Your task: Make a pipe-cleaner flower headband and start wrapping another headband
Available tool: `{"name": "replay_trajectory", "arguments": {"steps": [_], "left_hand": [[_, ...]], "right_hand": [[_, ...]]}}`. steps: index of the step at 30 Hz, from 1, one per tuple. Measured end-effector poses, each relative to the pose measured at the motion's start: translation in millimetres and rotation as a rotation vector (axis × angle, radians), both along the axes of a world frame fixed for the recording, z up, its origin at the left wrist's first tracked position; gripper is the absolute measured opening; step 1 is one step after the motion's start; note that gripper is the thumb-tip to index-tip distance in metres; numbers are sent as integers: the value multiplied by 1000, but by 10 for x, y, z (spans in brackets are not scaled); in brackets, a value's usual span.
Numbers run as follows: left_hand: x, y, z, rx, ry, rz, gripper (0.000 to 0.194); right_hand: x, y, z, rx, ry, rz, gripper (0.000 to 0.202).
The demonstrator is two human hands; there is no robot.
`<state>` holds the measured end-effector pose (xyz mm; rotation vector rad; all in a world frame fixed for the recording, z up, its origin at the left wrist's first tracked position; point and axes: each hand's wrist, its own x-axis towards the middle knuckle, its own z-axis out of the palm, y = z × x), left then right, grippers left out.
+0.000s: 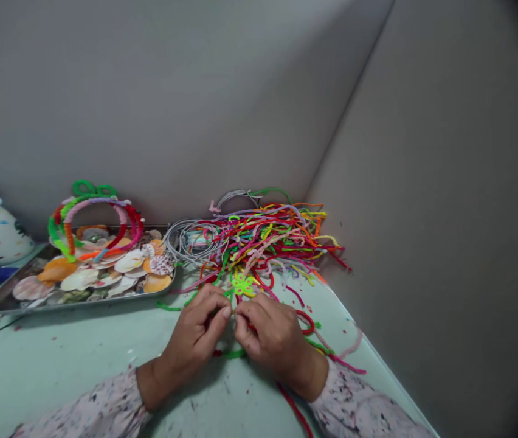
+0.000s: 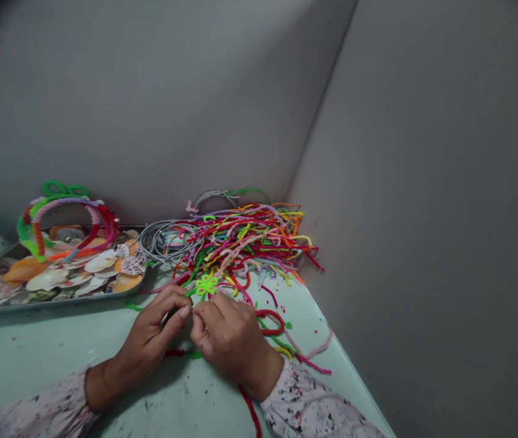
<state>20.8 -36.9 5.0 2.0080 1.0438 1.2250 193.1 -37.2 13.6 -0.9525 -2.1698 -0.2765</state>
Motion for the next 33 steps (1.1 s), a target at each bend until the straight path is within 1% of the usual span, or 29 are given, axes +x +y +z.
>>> {"name": "replay_trajectory", "arguments": {"steps": [3, 5, 7, 9, 11, 12, 13, 14, 15, 17, 19, 21, 23, 26, 28, 30, 33], "left_hand": [[-13, 12, -5, 2, -16, 6, 22], [-30, 31, -16, 1, -30, 29, 23], [-50, 55, -30, 1, -34, 54, 25], [-65, 78, -43, 0, -27, 70, 26], [-73, 96, -50, -1, -23, 76, 26], [-74, 102, -52, -3, -24, 77, 26], [-73, 107, -53, -6, -27, 78, 26], [-71, 110, -54, -7, -30, 77, 26], [-69, 111, -54, -9, -34, 76, 27], [-63, 111, -55, -15, -37, 75, 27], [-57, 107, -57, -17, -43, 75, 27], [-52, 103, -59, -20, -50, 76, 25], [-46, 100, -62, -25, -61, 83, 24], [-41, 96, -71, -36, -83, 103, 20], [-41, 94, -83, -51, -97, 111, 19], [-43, 93, -95, -71, -103, 112, 18], [-45, 99, -111, -89, -112, 117, 20]], "right_hand": [[9, -15, 39, -44, -21, 30, 11], [25, -39, 96, -132, -81, 85, 10], [51, -62, 177, -235, -162, 148, 10], [96, -66, 278, -311, -207, 190, 20], [178, -29, 391, -359, -174, 202, 21], [239, 9, 449, -379, -129, 194, 16], [315, 59, 502, -377, -74, 164, 13], [405, 121, 549, -364, -36, 119, 18], [506, 192, 585, -354, -18, 25, 22], [725, 350, 611, -394, -51, -228, 19], [925, 509, 558, -516, -159, -450, 20], [1066, 646, 432, -620, -232, -585, 21], [1133, 749, 268, -696, -259, -694, 22], [1134, 833, 50, -705, -242, -723, 25], [1112, 853, -38, -704, -225, -719, 27], [1097, 858, -80, -709, -203, -721, 26], [1104, 864, -88, -724, -164, -718, 23]]}}
